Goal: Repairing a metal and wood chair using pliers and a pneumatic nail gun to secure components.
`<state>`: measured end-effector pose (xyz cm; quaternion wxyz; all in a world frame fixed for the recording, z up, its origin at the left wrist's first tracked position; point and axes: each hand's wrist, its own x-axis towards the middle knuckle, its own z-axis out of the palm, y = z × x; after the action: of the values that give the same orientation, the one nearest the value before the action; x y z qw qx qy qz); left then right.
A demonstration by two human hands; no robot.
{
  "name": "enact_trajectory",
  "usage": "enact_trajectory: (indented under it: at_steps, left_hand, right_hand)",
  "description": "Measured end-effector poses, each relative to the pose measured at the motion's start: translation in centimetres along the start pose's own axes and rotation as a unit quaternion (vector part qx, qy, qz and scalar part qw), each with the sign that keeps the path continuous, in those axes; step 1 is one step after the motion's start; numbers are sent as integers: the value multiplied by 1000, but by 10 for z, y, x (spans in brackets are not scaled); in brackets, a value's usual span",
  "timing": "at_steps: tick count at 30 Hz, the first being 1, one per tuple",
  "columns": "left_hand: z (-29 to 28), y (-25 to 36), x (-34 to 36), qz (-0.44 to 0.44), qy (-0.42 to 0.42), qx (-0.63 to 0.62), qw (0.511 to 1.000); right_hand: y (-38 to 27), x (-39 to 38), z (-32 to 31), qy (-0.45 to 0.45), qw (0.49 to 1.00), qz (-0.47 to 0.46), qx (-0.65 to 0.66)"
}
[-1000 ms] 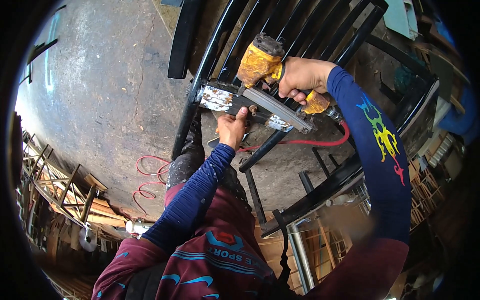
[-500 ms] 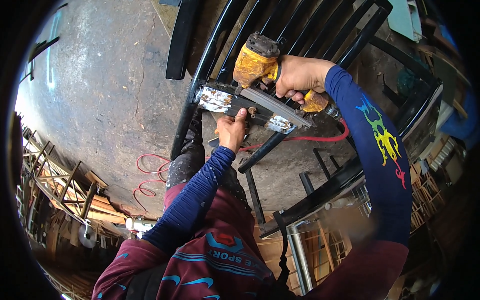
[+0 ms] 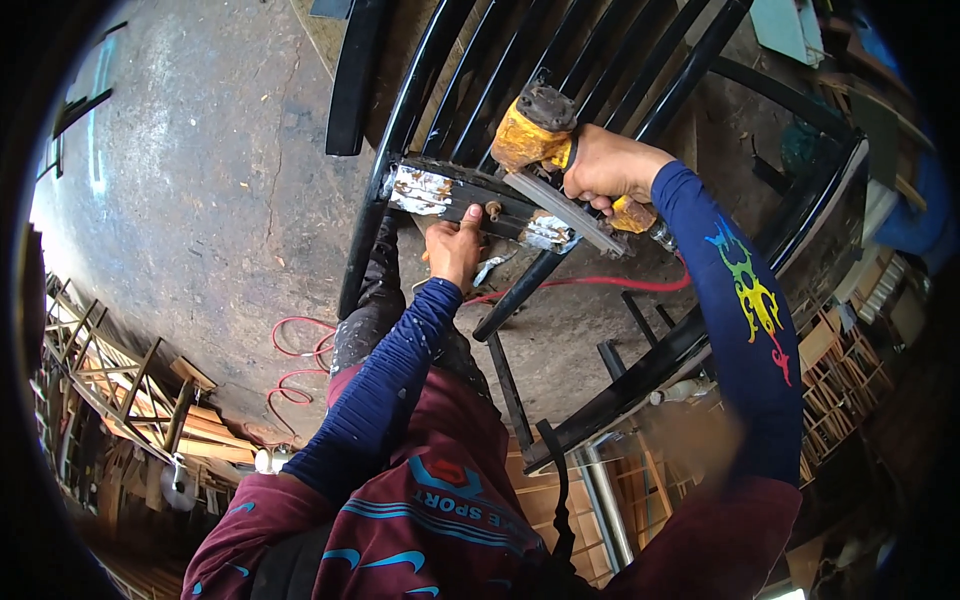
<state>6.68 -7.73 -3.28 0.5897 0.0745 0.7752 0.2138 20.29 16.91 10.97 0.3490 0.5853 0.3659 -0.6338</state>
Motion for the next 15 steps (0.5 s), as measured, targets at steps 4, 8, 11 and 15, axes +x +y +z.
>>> enact_trajectory:
  at_steps: [4, 8, 11, 15]
  left_hand:
    - [-5, 6, -3, 3, 2, 11, 1000]
    - [-2, 9, -5, 3, -6, 6, 1000]
    - [1, 9, -6, 25, 10, 17, 999]
    - [-3, -9, 11, -34, -41, -39, 998]
  right_hand:
    - [6, -1, 4, -26, 999, 2, 23]
    - [4, -2, 1, -40, 999, 7, 35]
    - [-1, 5, -4, -63, 998, 5, 4]
    - [13, 7, 5, -36, 999, -23, 22]
